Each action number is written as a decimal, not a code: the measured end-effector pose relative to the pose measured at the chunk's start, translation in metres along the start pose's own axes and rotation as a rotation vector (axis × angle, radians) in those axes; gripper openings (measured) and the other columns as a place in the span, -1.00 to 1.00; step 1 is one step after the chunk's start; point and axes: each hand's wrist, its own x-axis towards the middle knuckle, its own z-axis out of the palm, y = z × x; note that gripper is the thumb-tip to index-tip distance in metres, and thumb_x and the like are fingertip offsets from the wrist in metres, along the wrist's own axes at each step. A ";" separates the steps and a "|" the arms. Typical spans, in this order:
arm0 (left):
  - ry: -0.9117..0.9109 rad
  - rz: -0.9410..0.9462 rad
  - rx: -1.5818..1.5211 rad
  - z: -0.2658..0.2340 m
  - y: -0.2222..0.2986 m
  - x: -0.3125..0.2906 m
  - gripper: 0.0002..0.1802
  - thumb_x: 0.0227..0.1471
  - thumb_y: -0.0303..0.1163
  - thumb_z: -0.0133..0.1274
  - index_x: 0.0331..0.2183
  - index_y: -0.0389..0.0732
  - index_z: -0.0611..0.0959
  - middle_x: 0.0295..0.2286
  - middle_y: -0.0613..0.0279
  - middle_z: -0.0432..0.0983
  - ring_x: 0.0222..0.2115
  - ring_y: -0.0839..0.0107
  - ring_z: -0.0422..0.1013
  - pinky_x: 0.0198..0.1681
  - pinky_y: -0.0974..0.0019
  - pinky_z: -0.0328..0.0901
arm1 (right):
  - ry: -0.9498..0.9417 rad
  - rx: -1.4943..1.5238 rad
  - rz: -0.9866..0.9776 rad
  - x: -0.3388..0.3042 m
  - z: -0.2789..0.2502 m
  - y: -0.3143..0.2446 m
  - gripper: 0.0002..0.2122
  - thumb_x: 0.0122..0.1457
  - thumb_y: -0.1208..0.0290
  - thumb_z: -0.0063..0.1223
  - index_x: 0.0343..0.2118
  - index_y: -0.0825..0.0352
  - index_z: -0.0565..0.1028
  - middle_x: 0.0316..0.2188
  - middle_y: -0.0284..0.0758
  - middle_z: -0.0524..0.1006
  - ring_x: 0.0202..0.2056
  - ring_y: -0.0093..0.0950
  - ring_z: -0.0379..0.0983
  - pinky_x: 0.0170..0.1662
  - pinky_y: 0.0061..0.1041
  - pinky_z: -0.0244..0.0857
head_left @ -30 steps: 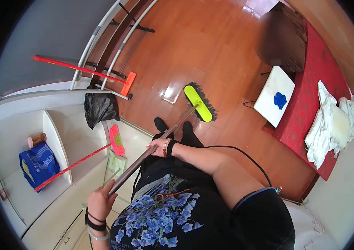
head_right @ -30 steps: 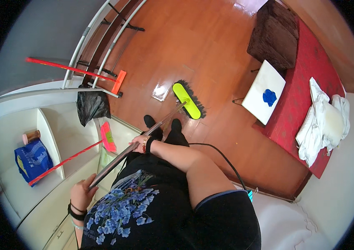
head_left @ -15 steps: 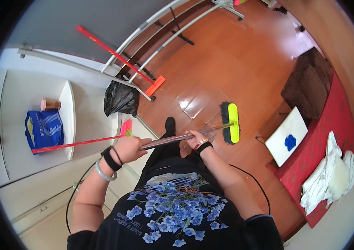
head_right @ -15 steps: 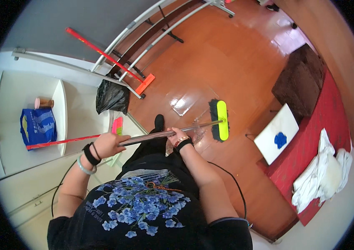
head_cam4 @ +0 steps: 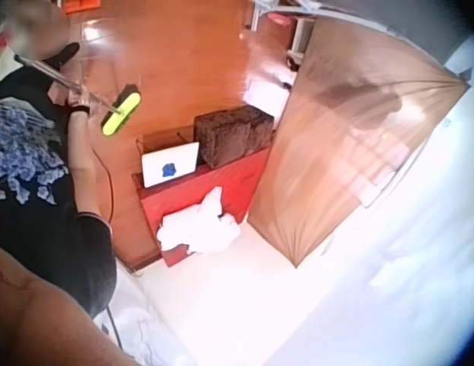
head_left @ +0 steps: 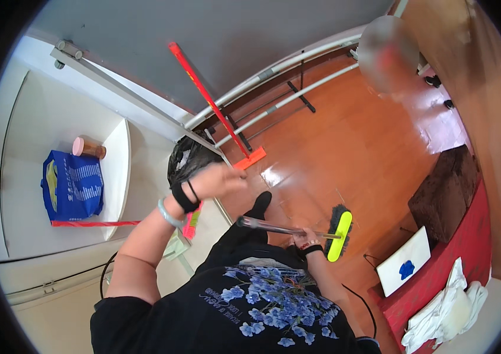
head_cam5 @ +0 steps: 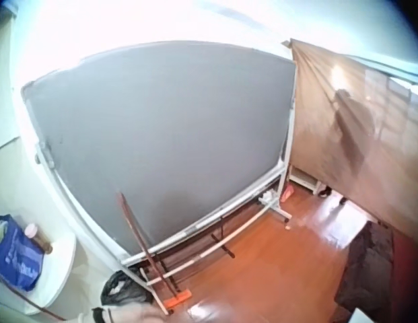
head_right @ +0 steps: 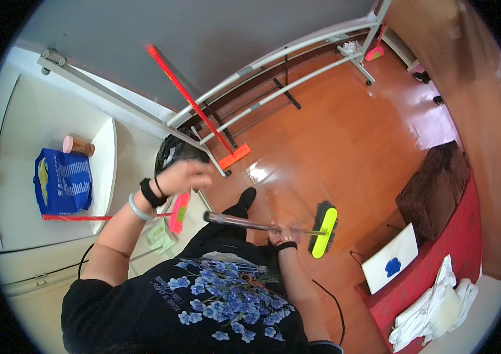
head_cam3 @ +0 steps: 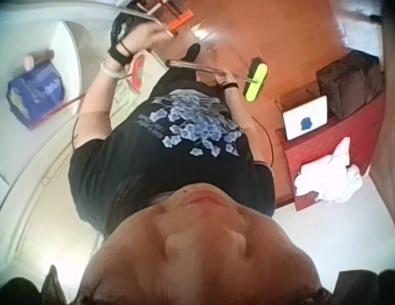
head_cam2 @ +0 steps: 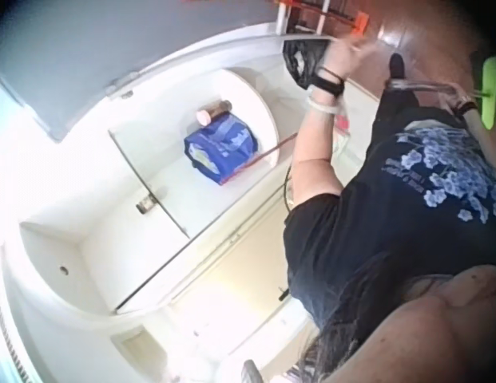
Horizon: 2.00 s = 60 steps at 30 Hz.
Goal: Sweeping the floor in a bedroom using a broom.
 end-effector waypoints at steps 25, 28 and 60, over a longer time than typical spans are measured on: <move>0.653 -0.104 -0.241 -0.161 -0.125 0.234 -0.81 -0.18 -0.42 -0.05 -0.51 -0.34 0.34 -0.72 0.17 0.37 -0.76 0.46 0.35 -0.71 0.45 0.25 | 0.046 0.078 -0.261 0.022 0.028 0.007 -0.87 -0.11 0.55 -0.24 -0.42 0.31 0.22 -0.60 -0.30 0.29 -0.56 -0.41 0.26 -0.44 -0.44 0.25; 0.651 -0.051 -0.250 -0.168 -0.102 0.264 -0.80 -0.16 -0.40 -0.06 -0.52 -0.35 0.33 -0.71 0.17 0.36 -0.77 0.48 0.34 -0.74 0.47 0.26 | 0.088 0.070 -0.289 0.007 0.045 0.013 -0.93 -0.11 0.52 -0.24 -0.51 0.36 0.27 -0.64 -0.32 0.30 -0.56 -0.44 0.25 -0.42 -0.49 0.22; 0.255 -0.105 -0.701 -0.129 -0.110 0.387 -0.69 -0.13 -0.55 -0.16 -0.23 -0.30 0.31 -0.38 0.15 0.31 -0.48 0.35 0.35 -0.49 0.36 0.33 | 0.047 0.033 -0.306 0.027 0.029 0.021 -0.90 -0.10 0.43 -0.14 -0.56 0.33 0.26 -0.65 -0.30 0.31 -0.50 -0.36 0.28 -0.35 -0.38 0.24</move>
